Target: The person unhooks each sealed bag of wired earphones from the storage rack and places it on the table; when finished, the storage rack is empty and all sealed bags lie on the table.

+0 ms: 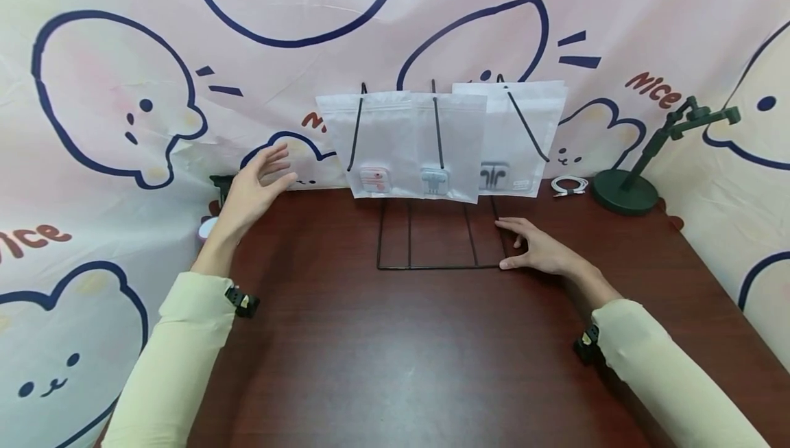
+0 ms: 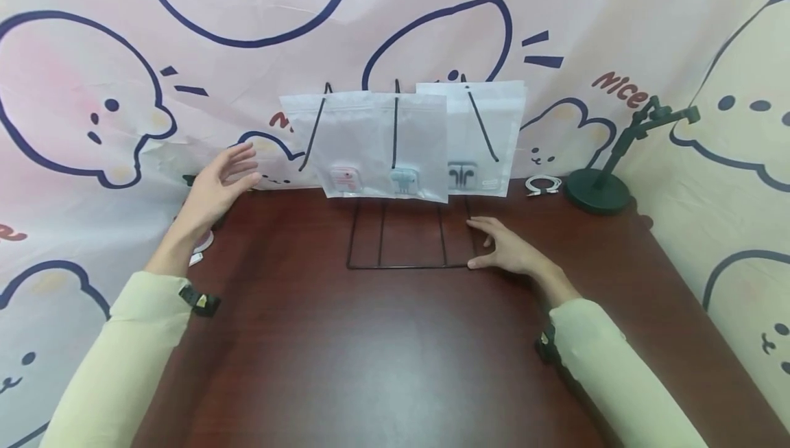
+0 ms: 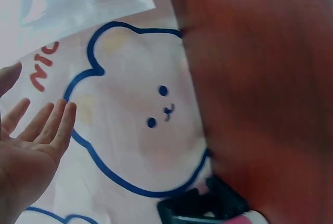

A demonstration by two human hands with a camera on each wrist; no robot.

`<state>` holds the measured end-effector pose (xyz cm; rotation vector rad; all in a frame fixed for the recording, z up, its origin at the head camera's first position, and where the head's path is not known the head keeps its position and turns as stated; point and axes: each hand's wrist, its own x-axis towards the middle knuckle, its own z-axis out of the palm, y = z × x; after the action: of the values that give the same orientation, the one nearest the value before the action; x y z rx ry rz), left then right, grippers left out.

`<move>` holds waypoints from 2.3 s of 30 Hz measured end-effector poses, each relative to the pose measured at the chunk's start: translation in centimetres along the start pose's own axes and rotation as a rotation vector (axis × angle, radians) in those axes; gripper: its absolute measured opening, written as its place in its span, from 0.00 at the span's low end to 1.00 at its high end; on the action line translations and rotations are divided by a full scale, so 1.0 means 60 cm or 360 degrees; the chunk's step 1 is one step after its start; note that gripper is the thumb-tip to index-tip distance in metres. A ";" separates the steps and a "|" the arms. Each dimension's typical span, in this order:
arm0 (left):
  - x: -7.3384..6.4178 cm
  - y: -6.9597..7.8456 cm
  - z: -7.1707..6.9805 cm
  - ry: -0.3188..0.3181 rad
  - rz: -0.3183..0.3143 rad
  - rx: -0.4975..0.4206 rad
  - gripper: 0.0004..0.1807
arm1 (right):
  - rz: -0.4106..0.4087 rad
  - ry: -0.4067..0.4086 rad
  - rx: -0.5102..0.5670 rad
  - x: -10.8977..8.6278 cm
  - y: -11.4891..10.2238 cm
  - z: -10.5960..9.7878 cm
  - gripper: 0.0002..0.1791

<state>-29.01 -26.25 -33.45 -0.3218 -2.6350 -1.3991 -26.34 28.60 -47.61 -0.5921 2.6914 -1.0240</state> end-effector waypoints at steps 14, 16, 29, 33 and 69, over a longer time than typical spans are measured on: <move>0.085 0.079 0.024 0.0075 0.0173 -0.0326 0.35 | 0.0018 -0.0056 0.0118 0.009 -0.001 -0.003 0.51; 0.094 0.084 0.031 0.0087 0.0191 -0.0373 0.35 | 0.0025 -0.0062 0.0119 0.007 -0.002 -0.006 0.50; 0.131 0.102 0.065 0.0128 0.0152 -0.0590 0.32 | 0.0019 -0.0059 0.0127 0.003 0.002 -0.015 0.49; 0.131 0.103 0.074 0.0175 0.0113 -0.0699 0.30 | 0.0026 -0.0051 0.0135 0.002 0.002 -0.013 0.48; -0.034 0.129 0.056 0.0299 0.0236 -0.0955 0.13 | 0.0044 -0.0096 0.0143 -0.003 -0.009 -0.015 0.50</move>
<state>-25.15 -19.51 -29.57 -0.4107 -1.9516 -2.0224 -26.28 28.82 -46.57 -0.5581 2.5790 -1.0956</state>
